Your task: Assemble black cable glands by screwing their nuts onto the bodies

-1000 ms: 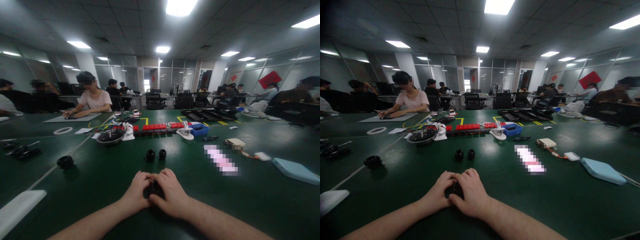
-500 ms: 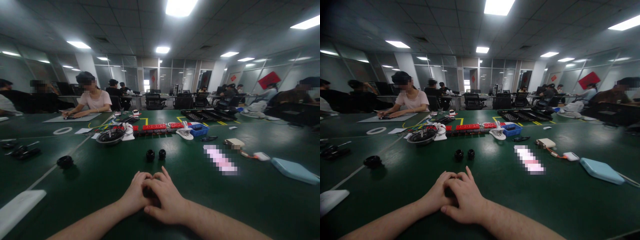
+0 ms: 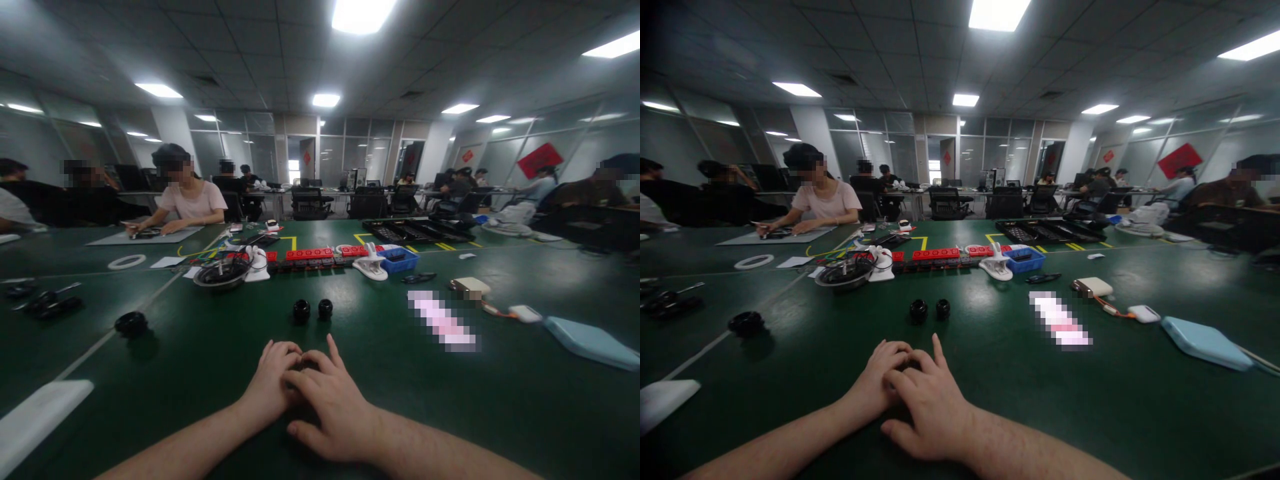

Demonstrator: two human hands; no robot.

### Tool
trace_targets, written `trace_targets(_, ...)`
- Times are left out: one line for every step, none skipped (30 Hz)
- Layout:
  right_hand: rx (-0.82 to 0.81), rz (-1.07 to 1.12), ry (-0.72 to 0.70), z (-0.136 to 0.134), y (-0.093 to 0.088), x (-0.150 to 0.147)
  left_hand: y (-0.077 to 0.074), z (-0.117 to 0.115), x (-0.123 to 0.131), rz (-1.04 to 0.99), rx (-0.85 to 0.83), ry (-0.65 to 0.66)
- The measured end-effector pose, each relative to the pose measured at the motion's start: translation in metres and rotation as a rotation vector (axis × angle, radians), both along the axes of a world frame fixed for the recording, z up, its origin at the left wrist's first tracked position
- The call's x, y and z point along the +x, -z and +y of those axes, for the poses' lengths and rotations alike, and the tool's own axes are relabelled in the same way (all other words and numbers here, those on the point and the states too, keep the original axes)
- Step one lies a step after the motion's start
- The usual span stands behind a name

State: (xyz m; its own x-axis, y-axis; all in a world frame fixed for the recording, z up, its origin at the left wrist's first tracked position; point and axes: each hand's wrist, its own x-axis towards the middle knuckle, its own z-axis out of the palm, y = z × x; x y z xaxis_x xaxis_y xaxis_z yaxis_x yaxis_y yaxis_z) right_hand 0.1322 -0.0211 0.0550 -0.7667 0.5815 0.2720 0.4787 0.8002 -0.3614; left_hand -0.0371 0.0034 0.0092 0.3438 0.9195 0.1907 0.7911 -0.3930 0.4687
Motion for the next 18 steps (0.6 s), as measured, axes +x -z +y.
trace_targets(0.0,-0.002,0.006,0.0,0.0,0.0,0.0,0.0,0.0,-0.006,-0.001,-0.013)
trace_targets(0.0,0.0,0.013,-0.001,0.0,0.0,0.0,0.0,-0.001,-0.012,0.0,-0.027)
trace_targets(0.0,0.004,0.02,-0.001,0.0,0.0,0.0,0.0,-0.001,-0.018,0.002,-0.038)
trace_targets(-0.002,0.01,0.026,-0.001,0.0,0.0,0.001,0.0,-0.001,-0.022,0.003,-0.048)
trace_targets(-0.004,0.016,0.03,-0.001,0.001,0.001,0.002,0.0,-0.002,-0.025,0.004,-0.057)
trace_targets(-0.008,0.022,0.035,-0.001,0.001,0.001,0.002,0.0,-0.002,-0.029,0.006,-0.068)
trace_targets(-0.012,0.029,0.04,-0.001,0.002,0.001,0.003,0.001,-0.002,-0.034,0.008,-0.079)
trace_targets(-0.013,0.037,0.046,-0.002,0.003,0.001,0.004,0.001,-0.002,-0.039,0.01,-0.089)
trace_targets(-0.011,0.045,0.055,-0.002,0.005,0.001,0.004,0.002,-0.002,-0.044,0.013,-0.099)
trace_targets(-0.006,0.055,0.067,-0.002,0.006,0.001,0.004,0.002,-0.002,-0.049,0.018,-0.109)
trace_targets(0.001,0.064,0.081,-0.001,0.007,0.001,0.004,0.002,-0.002,-0.054,0.024,-0.118)
trace_targets(0.01,0.071,0.094,-0.001,0.009,0.001,0.003,0.001,-0.001,-0.058,0.03,-0.127)
trace_targets(0.018,0.077,0.107,0.0,0.01,0.001,0.002,0.001,-0.001,-0.06,0.033,-0.136)
trace_targets(0.024,0.082,0.119,0.0,0.011,0.001,0.001,0.0,0.0,-0.061,0.035,-0.148)
trace_targets(0.029,0.087,0.13,0.001,0.012,0.002,-0.001,0.0,0.001,-0.062,0.035,-0.157)
trace_targets(0.033,0.093,0.14,0.002,0.013,0.002,-0.002,0.0,0.001,-0.063,0.032,-0.163)
trace_targets(0.036,0.101,0.151,0.004,0.013,0.002,-0.003,0.0,0.002,-0.065,0.031,-0.164)
trace_targets(0.039,0.108,0.164,0.005,0.014,0.002,-0.004,0.0,0.002,-0.067,0.033,-0.161)
